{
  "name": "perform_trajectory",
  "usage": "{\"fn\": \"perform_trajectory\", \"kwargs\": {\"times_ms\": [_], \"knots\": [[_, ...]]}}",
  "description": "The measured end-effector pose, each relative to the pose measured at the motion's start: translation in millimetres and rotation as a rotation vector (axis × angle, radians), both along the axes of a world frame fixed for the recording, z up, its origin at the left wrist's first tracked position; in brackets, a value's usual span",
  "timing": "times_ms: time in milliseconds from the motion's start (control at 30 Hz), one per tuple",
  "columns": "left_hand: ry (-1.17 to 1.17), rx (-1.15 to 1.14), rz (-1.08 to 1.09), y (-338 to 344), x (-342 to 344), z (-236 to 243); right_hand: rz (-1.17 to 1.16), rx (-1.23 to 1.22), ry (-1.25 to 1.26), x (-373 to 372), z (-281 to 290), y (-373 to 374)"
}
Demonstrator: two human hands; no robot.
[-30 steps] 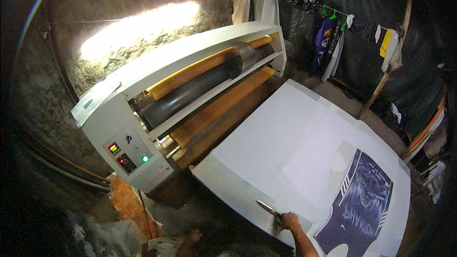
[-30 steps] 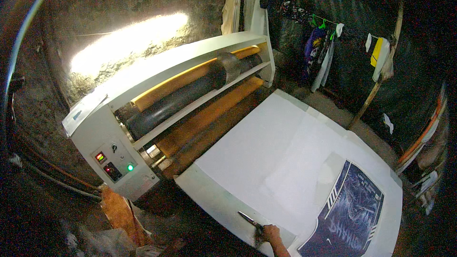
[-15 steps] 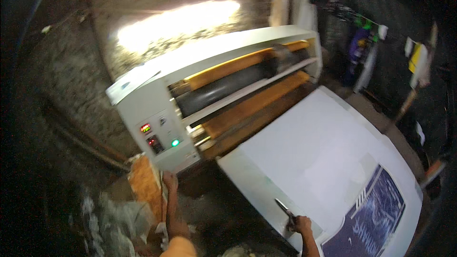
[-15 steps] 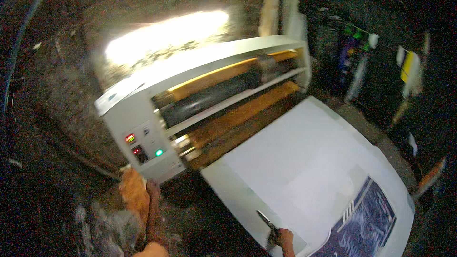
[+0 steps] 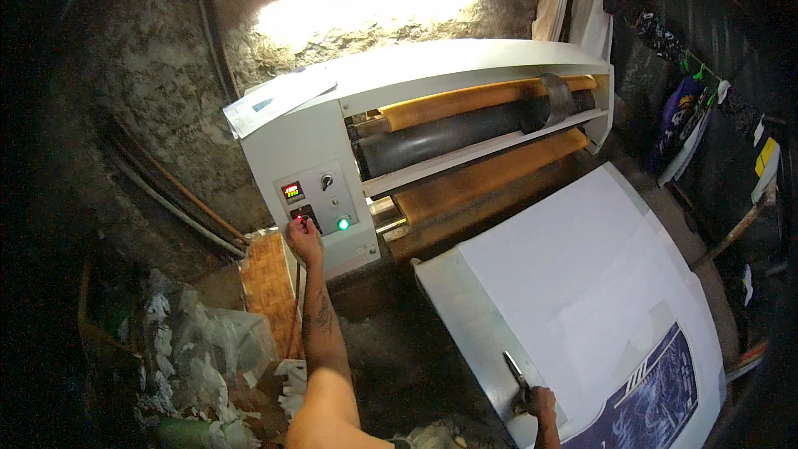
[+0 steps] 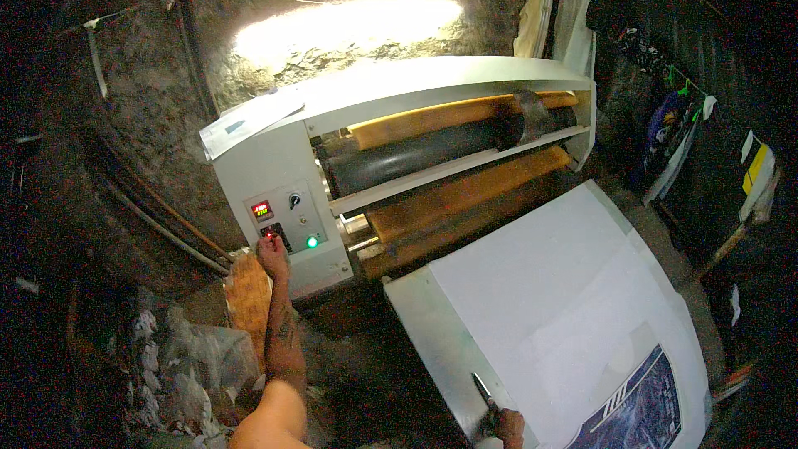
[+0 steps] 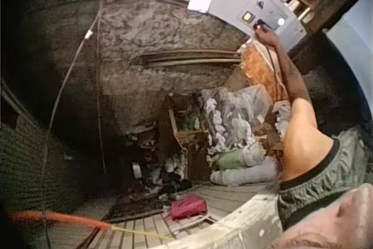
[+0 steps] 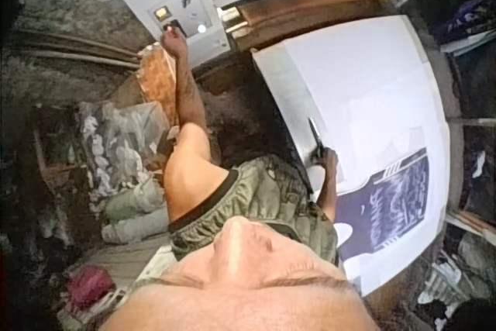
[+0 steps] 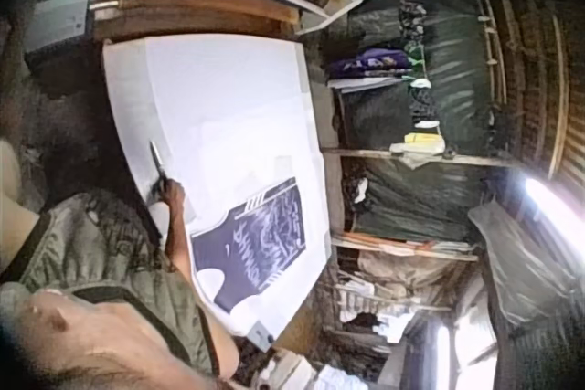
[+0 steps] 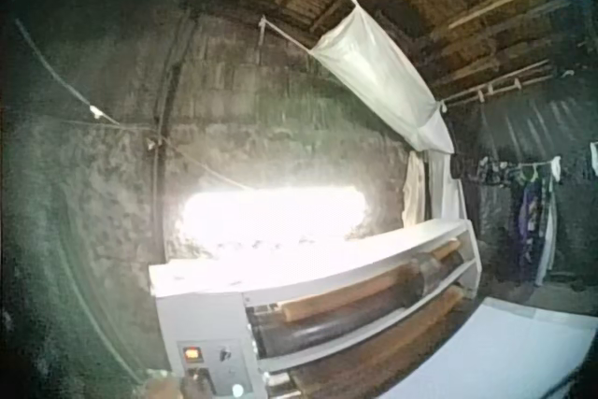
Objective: The person operates a heat press machine and uses shears to cut large white fabric sheets on a work table. They repeatedly feed the fabric through the machine, trim edges, and stack the cut pieces.
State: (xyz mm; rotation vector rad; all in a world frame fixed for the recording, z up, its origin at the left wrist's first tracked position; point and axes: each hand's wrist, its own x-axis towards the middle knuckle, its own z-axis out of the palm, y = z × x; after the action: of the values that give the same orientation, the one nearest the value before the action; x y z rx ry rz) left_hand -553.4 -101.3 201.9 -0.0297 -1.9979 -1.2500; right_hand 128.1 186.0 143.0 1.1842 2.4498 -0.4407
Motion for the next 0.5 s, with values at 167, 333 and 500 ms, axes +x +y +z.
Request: {"fn": "perform_trajectory", "kwargs": {"times_ms": [167,333,500], "knots": [[-0.026,0.063,-0.054,-6,-22,-18,-0.035,0.037,0.006,4,-14,-1],[0.093,0.105,-0.114,-6,-30,-37,0.032,0.079,-0.021,7,-19,-1],[0.017,0.266,-0.281,-21,-44,-48,-0.003,0.019,0.047,6,-14,-1]]}}
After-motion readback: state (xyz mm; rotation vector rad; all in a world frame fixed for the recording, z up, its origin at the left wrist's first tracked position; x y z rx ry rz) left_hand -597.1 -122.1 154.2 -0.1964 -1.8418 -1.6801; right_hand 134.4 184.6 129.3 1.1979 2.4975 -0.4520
